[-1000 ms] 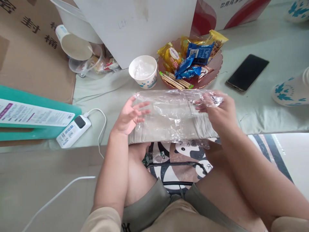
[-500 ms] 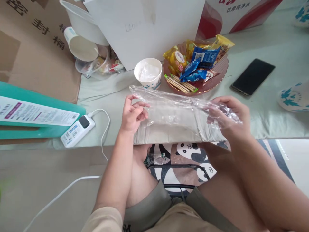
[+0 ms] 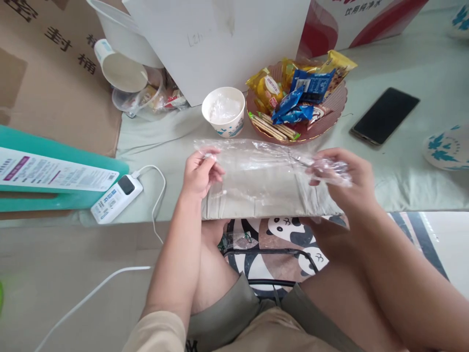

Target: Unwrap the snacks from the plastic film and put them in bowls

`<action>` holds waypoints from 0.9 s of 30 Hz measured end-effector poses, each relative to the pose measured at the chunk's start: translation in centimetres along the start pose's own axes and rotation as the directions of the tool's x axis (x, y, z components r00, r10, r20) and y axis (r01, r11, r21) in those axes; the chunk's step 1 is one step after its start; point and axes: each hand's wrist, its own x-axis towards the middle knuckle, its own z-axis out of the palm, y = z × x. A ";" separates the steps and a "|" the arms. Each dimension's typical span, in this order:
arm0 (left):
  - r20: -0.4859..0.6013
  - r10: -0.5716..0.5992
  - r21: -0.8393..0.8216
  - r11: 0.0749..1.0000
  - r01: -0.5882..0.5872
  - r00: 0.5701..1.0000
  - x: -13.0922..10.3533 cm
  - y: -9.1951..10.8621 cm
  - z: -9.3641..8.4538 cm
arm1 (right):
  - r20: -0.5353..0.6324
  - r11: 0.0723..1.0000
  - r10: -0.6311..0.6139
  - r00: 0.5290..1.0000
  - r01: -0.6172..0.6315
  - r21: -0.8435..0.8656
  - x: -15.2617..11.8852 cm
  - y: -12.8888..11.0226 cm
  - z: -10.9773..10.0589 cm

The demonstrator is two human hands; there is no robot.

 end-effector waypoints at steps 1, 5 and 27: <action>0.010 0.052 -0.044 0.998 -0.051 0.999 -0.3 0.2 -0.3 | -0.035 0.997 -0.065 0.997 0.067 0.031 -0.3 -0.3 -0.1; 0.027 0.111 -0.108 0.988 -0.107 0.993 -0.7 0.3 -1.0 | -0.107 0.999 -0.019 0.994 0.023 0.028 0.0 -0.4 -0.2; 0.079 -0.173 -0.224 0.956 0.187 0.982 0.5 1.1 -1.3 | -0.027 0.984 0.018 0.999 -0.013 0.178 1.0 -0.2 -0.3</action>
